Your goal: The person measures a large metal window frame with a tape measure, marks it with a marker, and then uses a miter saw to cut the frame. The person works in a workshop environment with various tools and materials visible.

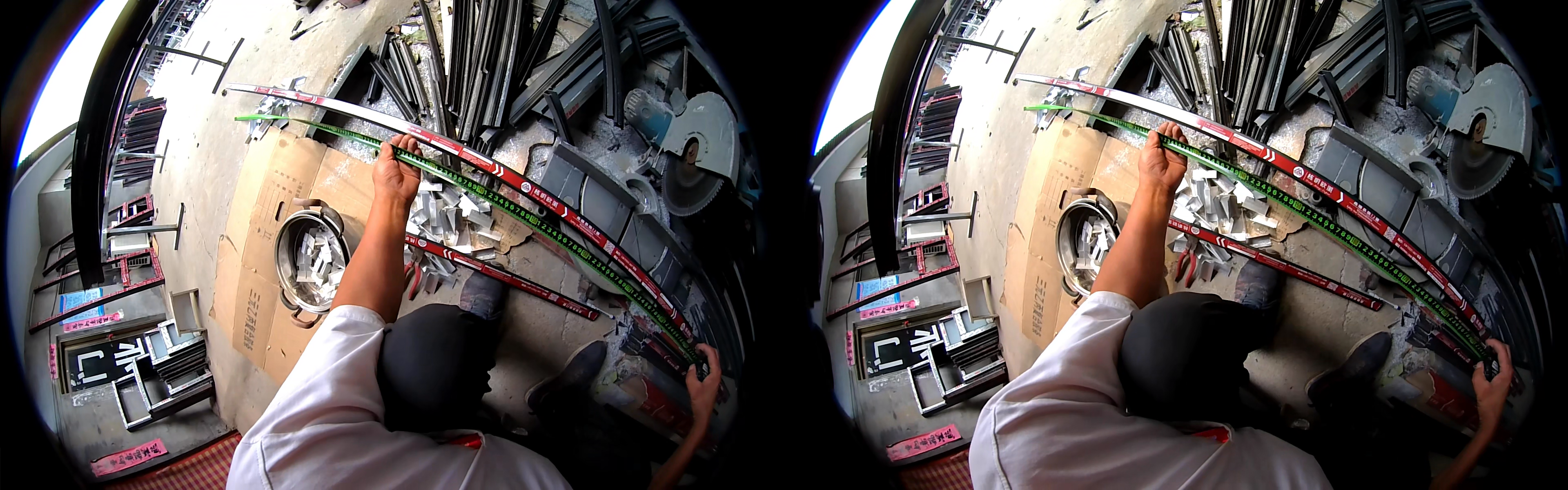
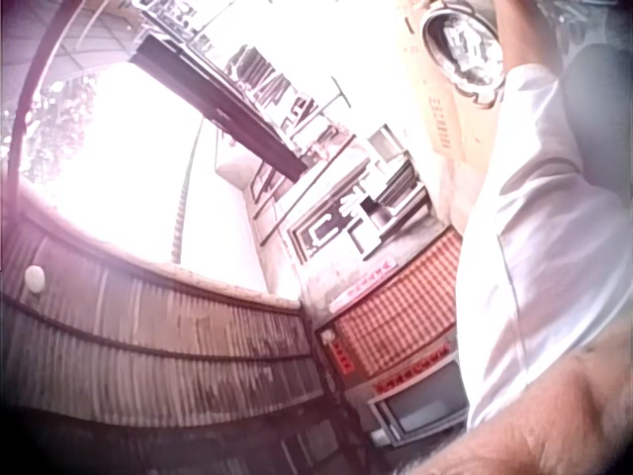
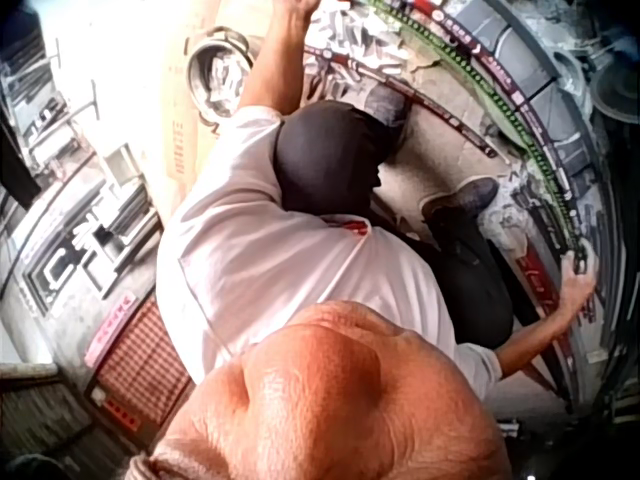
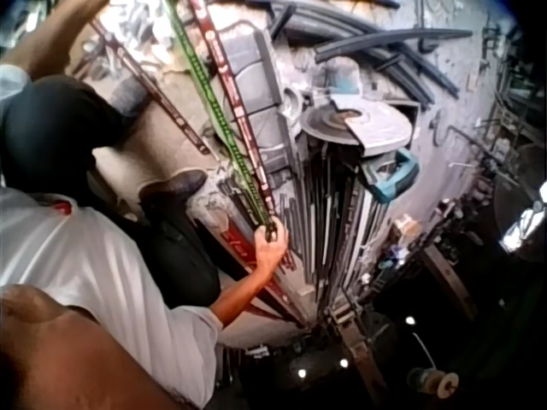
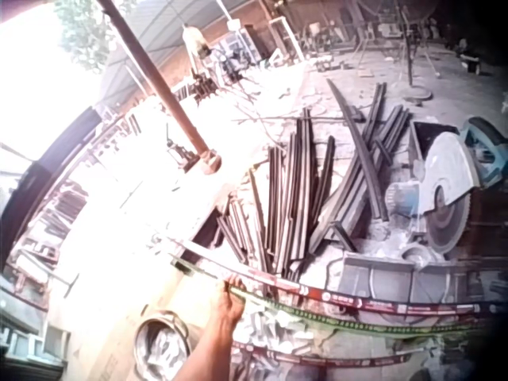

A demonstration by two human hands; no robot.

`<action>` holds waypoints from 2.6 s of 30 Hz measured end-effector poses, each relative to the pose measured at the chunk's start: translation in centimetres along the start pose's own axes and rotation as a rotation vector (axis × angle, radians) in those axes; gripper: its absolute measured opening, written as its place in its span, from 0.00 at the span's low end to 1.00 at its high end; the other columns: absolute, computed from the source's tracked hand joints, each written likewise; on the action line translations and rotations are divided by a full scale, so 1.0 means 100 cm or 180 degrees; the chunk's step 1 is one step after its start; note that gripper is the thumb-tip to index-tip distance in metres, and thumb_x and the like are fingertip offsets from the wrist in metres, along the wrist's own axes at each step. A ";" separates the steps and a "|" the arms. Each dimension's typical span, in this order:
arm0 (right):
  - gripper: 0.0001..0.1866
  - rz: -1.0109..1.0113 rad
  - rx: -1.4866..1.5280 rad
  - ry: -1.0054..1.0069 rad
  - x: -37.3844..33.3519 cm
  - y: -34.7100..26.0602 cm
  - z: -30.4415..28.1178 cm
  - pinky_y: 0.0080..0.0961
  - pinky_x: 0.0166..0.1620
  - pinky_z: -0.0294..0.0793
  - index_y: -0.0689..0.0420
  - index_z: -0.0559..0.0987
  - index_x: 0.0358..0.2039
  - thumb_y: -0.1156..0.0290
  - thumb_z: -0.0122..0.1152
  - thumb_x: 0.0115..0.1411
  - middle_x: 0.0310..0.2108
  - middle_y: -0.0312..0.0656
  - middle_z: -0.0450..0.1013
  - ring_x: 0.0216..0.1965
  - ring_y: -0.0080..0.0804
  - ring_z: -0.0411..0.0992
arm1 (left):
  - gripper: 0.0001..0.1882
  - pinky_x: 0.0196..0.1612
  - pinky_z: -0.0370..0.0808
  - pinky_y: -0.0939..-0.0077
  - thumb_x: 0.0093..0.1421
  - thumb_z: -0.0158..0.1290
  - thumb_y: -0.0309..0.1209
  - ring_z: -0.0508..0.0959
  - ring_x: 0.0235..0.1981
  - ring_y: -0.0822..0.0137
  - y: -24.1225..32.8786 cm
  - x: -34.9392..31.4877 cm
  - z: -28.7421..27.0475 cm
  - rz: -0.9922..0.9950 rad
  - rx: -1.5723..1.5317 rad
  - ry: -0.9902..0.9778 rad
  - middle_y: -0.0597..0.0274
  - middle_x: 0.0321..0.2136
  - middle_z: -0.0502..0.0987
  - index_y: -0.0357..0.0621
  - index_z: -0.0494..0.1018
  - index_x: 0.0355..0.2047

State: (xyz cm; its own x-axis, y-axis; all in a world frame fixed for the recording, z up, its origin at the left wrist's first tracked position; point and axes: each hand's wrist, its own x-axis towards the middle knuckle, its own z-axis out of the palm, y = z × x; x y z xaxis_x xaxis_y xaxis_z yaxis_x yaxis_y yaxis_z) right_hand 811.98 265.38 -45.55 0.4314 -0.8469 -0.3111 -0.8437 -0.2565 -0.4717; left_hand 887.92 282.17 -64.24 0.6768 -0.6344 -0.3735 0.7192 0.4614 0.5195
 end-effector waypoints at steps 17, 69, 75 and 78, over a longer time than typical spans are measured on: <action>0.25 -0.0180 -0.0087 0.0003 0.004 0.006 0.001 0.30 0.58 0.66 0.64 0.75 0.52 0.85 0.52 0.51 0.45 0.48 0.71 0.50 0.42 0.71 | 0.18 0.52 0.81 0.64 0.77 0.42 0.40 0.81 0.41 0.56 -0.002 -0.014 0.013 0.0500 0.1057 0.0873 0.48 0.45 0.79 0.35 0.69 0.49; 0.18 0.0068 0.0459 -0.0427 0.046 -0.027 0.069 0.31 0.57 0.70 0.65 0.78 0.48 0.78 0.58 0.56 0.45 0.49 0.75 0.49 0.40 0.74 | 0.15 0.44 0.85 0.62 0.73 0.43 0.34 0.84 0.36 0.54 -0.014 0.001 0.052 0.0577 0.1254 0.0702 0.45 0.38 0.81 0.32 0.71 0.46; 0.18 -0.0007 0.0521 -0.0385 0.052 -0.038 0.075 0.31 0.57 0.70 0.65 0.78 0.48 0.78 0.59 0.56 0.45 0.49 0.76 0.49 0.40 0.75 | 0.15 0.42 0.85 0.63 0.73 0.43 0.34 0.84 0.36 0.55 -0.013 0.001 0.048 0.0591 0.1286 0.0642 0.46 0.38 0.81 0.32 0.71 0.46; 0.18 -0.0016 0.0527 -0.0381 0.054 -0.039 0.075 0.31 0.56 0.70 0.65 0.78 0.48 0.78 0.59 0.56 0.45 0.49 0.76 0.48 0.40 0.75 | 0.15 0.41 0.85 0.64 0.73 0.43 0.34 0.84 0.35 0.55 -0.014 0.001 0.048 0.0571 0.1312 0.0661 0.46 0.38 0.82 0.33 0.71 0.46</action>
State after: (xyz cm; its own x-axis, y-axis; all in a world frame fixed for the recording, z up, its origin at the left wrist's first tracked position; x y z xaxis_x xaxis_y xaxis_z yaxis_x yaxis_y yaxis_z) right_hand 819.99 265.28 -51.61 0.4787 -0.7818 -0.3995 -0.7815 -0.1721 -0.5997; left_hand 886.22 278.50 -61.30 0.8314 -0.4111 -0.3739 0.4949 0.2416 0.8347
